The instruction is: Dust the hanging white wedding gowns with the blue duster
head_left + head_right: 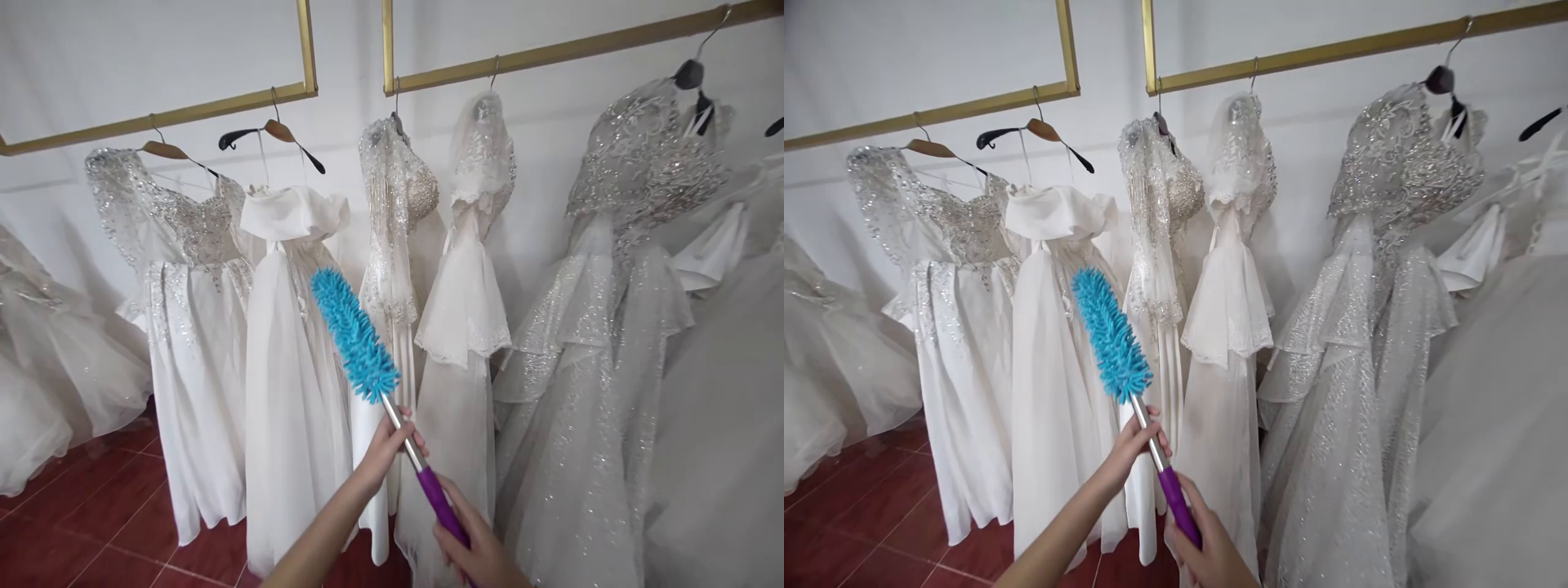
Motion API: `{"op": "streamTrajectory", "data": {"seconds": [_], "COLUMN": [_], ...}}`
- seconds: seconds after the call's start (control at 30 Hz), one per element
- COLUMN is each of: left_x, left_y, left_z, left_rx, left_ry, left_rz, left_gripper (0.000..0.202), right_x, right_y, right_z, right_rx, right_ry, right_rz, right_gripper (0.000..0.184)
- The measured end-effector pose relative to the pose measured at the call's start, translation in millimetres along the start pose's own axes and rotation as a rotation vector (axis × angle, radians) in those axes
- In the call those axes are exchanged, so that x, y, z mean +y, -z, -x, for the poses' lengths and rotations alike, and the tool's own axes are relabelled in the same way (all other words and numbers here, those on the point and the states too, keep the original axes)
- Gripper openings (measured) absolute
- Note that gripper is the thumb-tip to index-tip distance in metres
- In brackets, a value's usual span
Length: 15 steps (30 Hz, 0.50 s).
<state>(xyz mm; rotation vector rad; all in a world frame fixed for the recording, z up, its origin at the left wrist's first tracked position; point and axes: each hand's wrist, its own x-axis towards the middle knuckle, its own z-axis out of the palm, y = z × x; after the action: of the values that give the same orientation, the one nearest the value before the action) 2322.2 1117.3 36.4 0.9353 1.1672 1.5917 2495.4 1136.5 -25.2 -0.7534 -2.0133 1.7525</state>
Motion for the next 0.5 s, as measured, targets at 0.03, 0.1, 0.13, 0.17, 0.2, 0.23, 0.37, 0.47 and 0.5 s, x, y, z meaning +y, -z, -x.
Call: {"op": "streamTrajectory", "data": {"seconds": [0.03,0.1,0.13,0.17,0.2,0.23,0.37,0.47,0.5], "left_x": [10.3,24.8,29.1,31.3,31.5,29.7,3.8,-30.0,-43.0], "left_y": [-3.1,-8.3,-10.4,-12.1,-13.4,-14.1,-10.4,-0.6,3.6], "left_z": [-10.2,-29.6,-38.6,-46.7,-54.0,-60.0,-70.9,-65.8,-62.2], "left_rx": [-0.019,-0.040,-0.044,-0.046,-0.044,-0.041,0.001,0.022,0.026], "left_ry": [-0.015,-0.024,-0.022,-0.017,-0.008,0.006,0.082,0.134,0.154], "left_rz": [-0.012,-0.026,-0.028,-0.028,-0.027,-0.027,-0.037,-0.045,-0.045], "left_gripper": [0.048,0.047,0.046,0.046,0.045,0.044,0.042,0.042,0.043], "right_x": [-11.6,-31.6,-38.7,-43.4,-45.3,-44.5,-17.9,17.0,29.7], "right_y": [4.6,13.8,18.1,21.8,24.8,26.8,23.9,12.8,8.5], "right_z": [-5.7,-15.8,-20.4,-24.8,-29.0,-32.9,-42.6,-41.0,-39.0], "right_rx": [0.025,0.057,0.065,0.069,0.074,0.082,0.145,0.156,0.160], "right_ry": [0.025,0.070,0.083,0.090,0.089,0.080,0.025,-0.005,-0.022], "right_rz": [0.019,0.025,0.016,0.000,-0.019,-0.037,-0.036,-0.005,0.002], "right_gripper": [0.062,0.059,0.058,0.057,0.058,0.059,0.064,0.064,0.064]}}
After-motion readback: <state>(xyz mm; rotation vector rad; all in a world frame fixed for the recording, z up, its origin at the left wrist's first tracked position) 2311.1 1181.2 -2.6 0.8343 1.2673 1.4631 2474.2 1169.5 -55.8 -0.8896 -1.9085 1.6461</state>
